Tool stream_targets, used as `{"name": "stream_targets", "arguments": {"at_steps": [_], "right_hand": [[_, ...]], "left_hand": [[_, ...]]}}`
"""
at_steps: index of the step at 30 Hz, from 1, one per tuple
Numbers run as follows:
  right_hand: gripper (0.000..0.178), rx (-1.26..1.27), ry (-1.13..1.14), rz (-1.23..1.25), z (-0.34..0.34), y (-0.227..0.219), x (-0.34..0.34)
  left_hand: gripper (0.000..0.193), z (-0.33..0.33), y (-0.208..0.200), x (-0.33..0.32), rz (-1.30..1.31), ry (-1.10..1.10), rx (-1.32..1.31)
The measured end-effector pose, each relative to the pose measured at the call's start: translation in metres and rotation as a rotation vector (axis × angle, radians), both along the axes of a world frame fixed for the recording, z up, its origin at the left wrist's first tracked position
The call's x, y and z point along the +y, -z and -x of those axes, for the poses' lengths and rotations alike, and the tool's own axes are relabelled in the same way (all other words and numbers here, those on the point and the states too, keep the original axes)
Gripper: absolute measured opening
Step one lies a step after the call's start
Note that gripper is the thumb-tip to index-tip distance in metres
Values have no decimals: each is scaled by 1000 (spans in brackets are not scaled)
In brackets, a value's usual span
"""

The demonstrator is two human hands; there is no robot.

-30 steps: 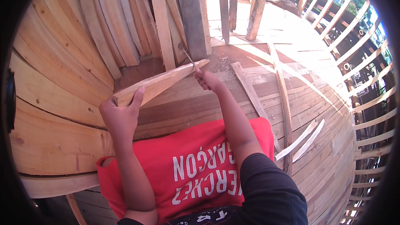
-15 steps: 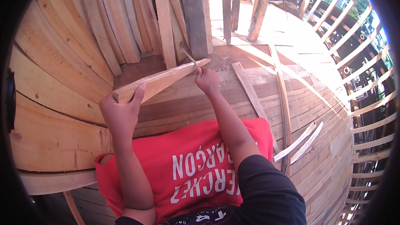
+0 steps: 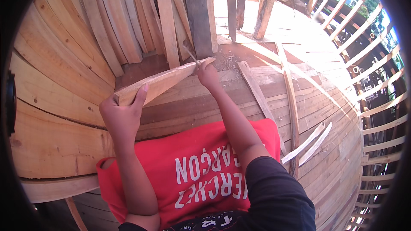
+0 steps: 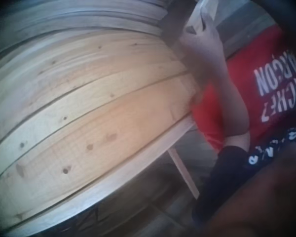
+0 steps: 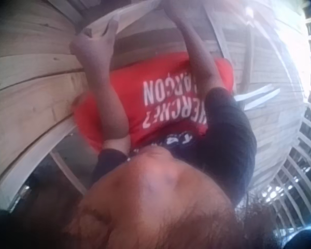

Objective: The person holds a triangular wooden piece in their left hand and uses a small knife in their right hand to carve and shape the wood. They repeatedly scrape the surface of the wood, removing thin shavings to refine the edges and smooth the surface.

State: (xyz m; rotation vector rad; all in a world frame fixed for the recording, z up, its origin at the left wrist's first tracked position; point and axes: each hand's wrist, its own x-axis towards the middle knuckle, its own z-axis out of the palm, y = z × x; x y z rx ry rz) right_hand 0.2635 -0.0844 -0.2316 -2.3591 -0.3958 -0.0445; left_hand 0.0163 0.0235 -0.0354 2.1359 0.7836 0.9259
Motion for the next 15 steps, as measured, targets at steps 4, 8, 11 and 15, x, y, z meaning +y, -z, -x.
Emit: {"name": "stream_targets", "arguments": {"at_steps": [4, 8, 11, 15], "right_hand": [[55, 100, 50, 108, -26, 30, -11], [55, 85, 134, 84, -13, 11, -5], [56, -16, 174, 122, -9, 11, -9], [59, -100, 220, 158, -6, 9, -6]], "left_hand": [[35, -1, -7, -5, 71, 15, 51], [37, 2, -13, -4, 120, 12, 122], [37, -1, -10, -5, 88, -10, 136], [43, -2, 10, 5, -13, -32, -32]]}}
